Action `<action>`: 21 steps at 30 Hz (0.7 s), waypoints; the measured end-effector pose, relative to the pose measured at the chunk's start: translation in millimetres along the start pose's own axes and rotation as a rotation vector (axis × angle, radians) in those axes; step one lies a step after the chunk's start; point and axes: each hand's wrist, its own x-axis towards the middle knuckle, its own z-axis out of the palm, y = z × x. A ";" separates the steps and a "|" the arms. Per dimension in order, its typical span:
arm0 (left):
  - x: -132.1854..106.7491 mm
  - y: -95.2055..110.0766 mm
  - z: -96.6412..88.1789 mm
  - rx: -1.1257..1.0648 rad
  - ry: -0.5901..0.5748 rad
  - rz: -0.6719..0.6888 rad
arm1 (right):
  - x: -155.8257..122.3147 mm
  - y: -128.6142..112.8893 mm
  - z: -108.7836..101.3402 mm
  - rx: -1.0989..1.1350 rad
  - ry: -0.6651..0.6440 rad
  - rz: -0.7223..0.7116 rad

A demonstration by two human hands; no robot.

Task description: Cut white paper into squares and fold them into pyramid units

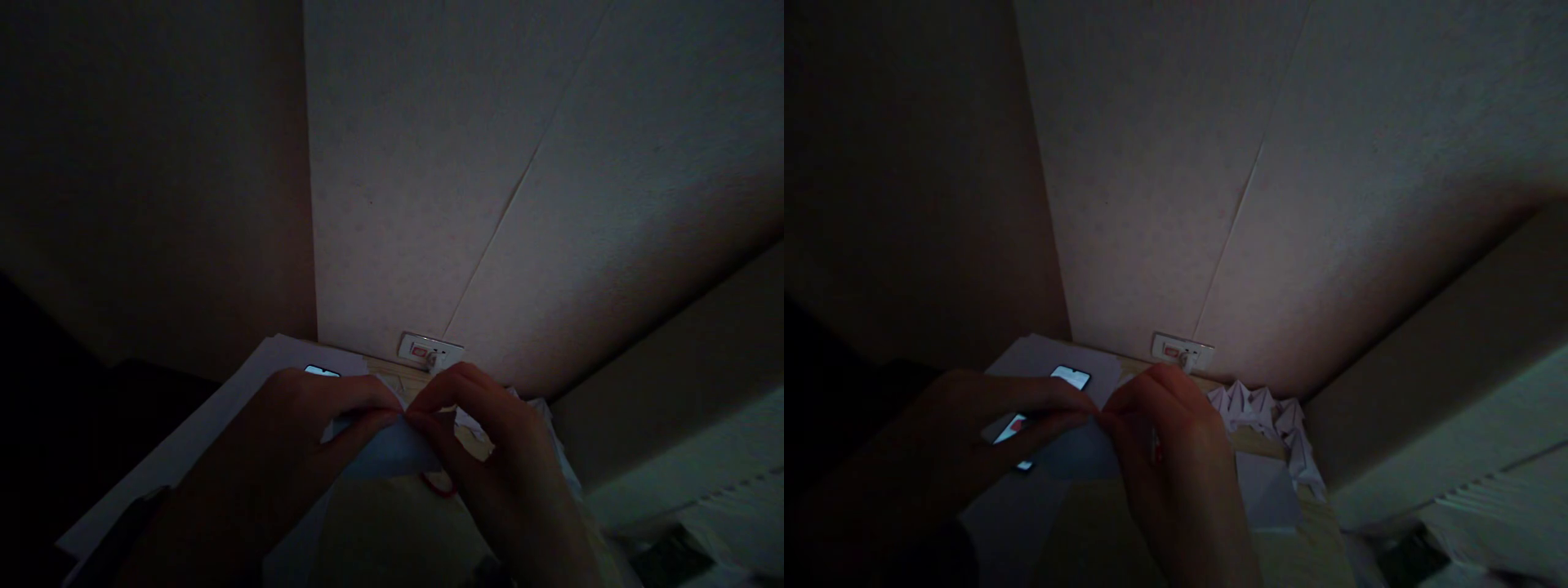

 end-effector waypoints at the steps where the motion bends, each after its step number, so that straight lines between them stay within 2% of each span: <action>1: -0.1 -0.2 0.1 0.007 -0.002 0.005 | -0.2 -0.2 0.2 -0.004 0.005 -0.011; 6: -0.2 -2.3 1.0 0.014 -0.002 0.018 | -1.3 0.0 0.7 -0.036 0.040 -0.030; 13: 1.0 -4.2 3.0 0.036 -0.029 0.041 | -1.3 2.7 -0.6 -0.034 -0.036 0.017; 21: -0.4 -4.3 3.1 0.026 -0.005 0.039 | -1.7 0.2 1.3 -0.021 -0.067 0.022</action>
